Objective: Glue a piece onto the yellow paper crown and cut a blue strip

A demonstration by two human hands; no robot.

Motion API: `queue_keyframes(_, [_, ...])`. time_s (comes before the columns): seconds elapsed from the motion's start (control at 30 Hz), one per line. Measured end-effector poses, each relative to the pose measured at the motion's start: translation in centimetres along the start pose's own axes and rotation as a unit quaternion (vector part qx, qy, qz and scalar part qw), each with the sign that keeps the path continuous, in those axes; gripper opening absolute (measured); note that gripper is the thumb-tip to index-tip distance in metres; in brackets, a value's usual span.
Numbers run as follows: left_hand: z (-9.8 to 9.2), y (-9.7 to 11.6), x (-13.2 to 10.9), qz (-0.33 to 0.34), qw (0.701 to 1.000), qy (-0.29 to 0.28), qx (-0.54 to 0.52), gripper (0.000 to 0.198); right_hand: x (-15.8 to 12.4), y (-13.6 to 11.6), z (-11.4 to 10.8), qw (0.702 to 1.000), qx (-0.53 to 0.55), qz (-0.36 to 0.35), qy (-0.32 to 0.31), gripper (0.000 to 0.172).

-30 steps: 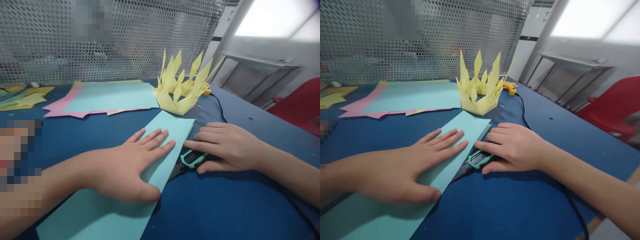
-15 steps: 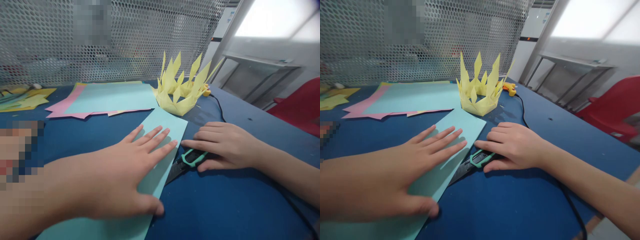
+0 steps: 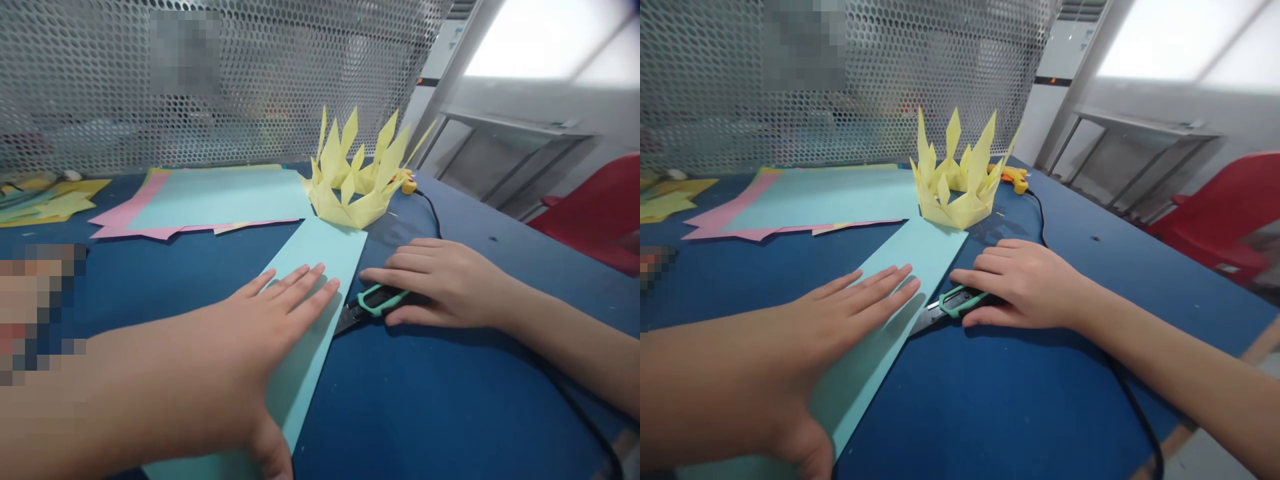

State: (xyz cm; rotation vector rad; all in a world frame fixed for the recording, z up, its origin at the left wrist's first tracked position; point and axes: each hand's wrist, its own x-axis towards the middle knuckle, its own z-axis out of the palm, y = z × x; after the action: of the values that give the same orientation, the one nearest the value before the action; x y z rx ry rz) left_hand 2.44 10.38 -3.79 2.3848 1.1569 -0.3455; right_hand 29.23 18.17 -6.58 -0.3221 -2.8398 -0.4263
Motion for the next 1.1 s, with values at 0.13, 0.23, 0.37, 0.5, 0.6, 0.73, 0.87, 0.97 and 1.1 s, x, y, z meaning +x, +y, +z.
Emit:
queue_keyframes(0.13, [-1.4, 0.7, -0.2, -0.053, 0.996, -0.077, -0.012, 0.138, -0.4, 0.2, 0.3, 1.000, 0.004, 0.019, 0.006, 0.047])
queue_keyframes(0.23, [-1.0, 0.1, -0.2, -0.041, 0.997, -0.056, -0.025, 0.134, -0.3, 0.1, 0.3, 1.000, 0.007, 0.007, 0.009, 0.048])
queue_keyframes(0.37, [-0.6, -0.5, -0.2, -0.023, 0.998, -0.055, -0.036, 0.130, 0.2, -0.2, 0.0, 1.000, 0.003, -0.012, -0.002, 0.049])
queue_keyframes(0.5, [-1.2, -0.2, -0.2, -0.043, 0.995, -0.086, -0.034, 0.125, 0.4, -0.3, -0.1, 1.000, 0.000, -0.019, -0.011, 0.050])
queue_keyframes(0.6, [-1.2, -0.2, -0.2, -0.042, 0.994, -0.092, -0.044, 0.130, 0.2, -0.2, 0.0, 1.000, 0.008, -0.019, -0.013, 0.050])
queue_keyframes(0.73, [-0.8, -0.5, -0.1, -0.047, 0.994, -0.084, -0.056, 0.132, 0.1, 0.0, 0.2, 1.000, 0.015, -0.020, -0.007, 0.050])
queue_keyframes(0.87, [-1.0, -0.5, 0.0, -0.050, 0.993, -0.094, -0.060, 0.131, 0.4, -0.2, 0.0, 1.000, 0.005, -0.023, -0.006, 0.051])
queue_keyframes(0.97, [-1.3, -0.3, 0.1, -0.053, 0.989, -0.128, -0.053, 0.133, 0.6, -0.3, -0.2, 0.999, -0.007, -0.033, -0.018, 0.052])
queue_keyframes(1.1, [-1.3, -0.3, 0.2, -0.067, 0.988, -0.126, -0.064, 0.133, 0.3, -0.2, -0.2, 0.999, -0.003, -0.031, -0.016, 0.051])
